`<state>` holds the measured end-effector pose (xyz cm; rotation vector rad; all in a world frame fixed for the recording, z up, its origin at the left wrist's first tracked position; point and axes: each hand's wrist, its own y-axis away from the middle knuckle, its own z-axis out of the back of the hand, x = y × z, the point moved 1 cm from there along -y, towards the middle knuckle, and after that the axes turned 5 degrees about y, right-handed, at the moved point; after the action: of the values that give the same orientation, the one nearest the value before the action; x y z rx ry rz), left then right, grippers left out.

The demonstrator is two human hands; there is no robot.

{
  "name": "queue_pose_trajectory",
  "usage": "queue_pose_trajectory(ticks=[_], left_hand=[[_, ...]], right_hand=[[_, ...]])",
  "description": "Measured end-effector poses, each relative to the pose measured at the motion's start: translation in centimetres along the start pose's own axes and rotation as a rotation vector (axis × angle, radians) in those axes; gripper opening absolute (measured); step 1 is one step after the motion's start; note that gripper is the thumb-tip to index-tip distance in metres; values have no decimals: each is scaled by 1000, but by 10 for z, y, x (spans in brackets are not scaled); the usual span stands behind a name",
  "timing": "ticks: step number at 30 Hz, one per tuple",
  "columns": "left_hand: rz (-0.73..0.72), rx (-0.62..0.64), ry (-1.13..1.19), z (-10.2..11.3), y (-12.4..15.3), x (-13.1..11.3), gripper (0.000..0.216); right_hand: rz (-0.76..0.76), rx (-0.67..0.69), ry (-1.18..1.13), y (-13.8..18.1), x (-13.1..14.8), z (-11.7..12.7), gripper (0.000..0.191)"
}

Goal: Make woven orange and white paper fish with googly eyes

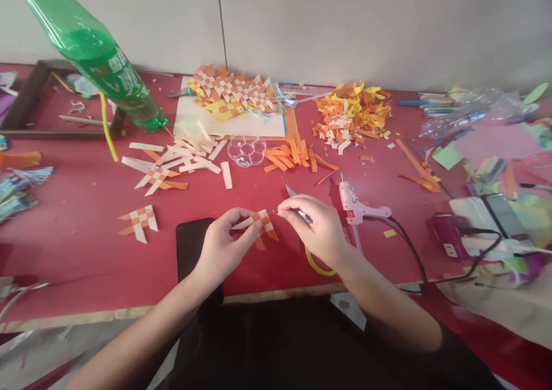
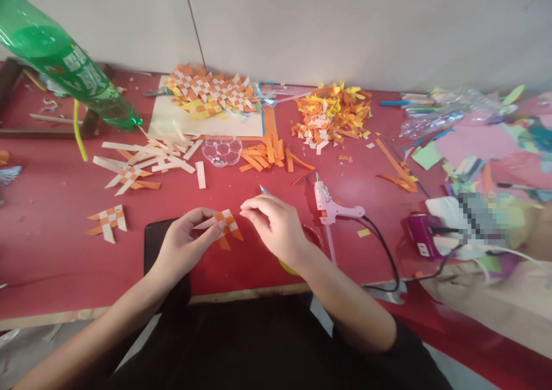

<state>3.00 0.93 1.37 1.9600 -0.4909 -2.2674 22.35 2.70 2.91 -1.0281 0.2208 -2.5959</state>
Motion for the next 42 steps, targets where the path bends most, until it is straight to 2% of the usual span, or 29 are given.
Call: queue_pose_trajectory(ticks=[4,12,17,23,32,37,42], left_hand=[[-22,3,9,-3,-3,-4,18],[-57,-1,21,-8,-4,-12,14],[-75,13,18,-9,-2,-15,17],[-79,17,13,-10,2,-19,20],[-66,36,-47,-8,6,-25,20],[-51,49,-56,-7,7,-21,19],[-57,53,-21,-6,8,-18,19]], right_hand=[[-47,-60,-204,9,13,-2,8],[31,-180,-126,12,20,-6,21],[0,-230,-100,12,20,-7,15],[-36,-212,-175,11,19,-5,13],[-6,-145,-183,8,19,1,11],[-44,-58,-170,5,19,4,8],[-35,-57,-195,6,20,7,8]])
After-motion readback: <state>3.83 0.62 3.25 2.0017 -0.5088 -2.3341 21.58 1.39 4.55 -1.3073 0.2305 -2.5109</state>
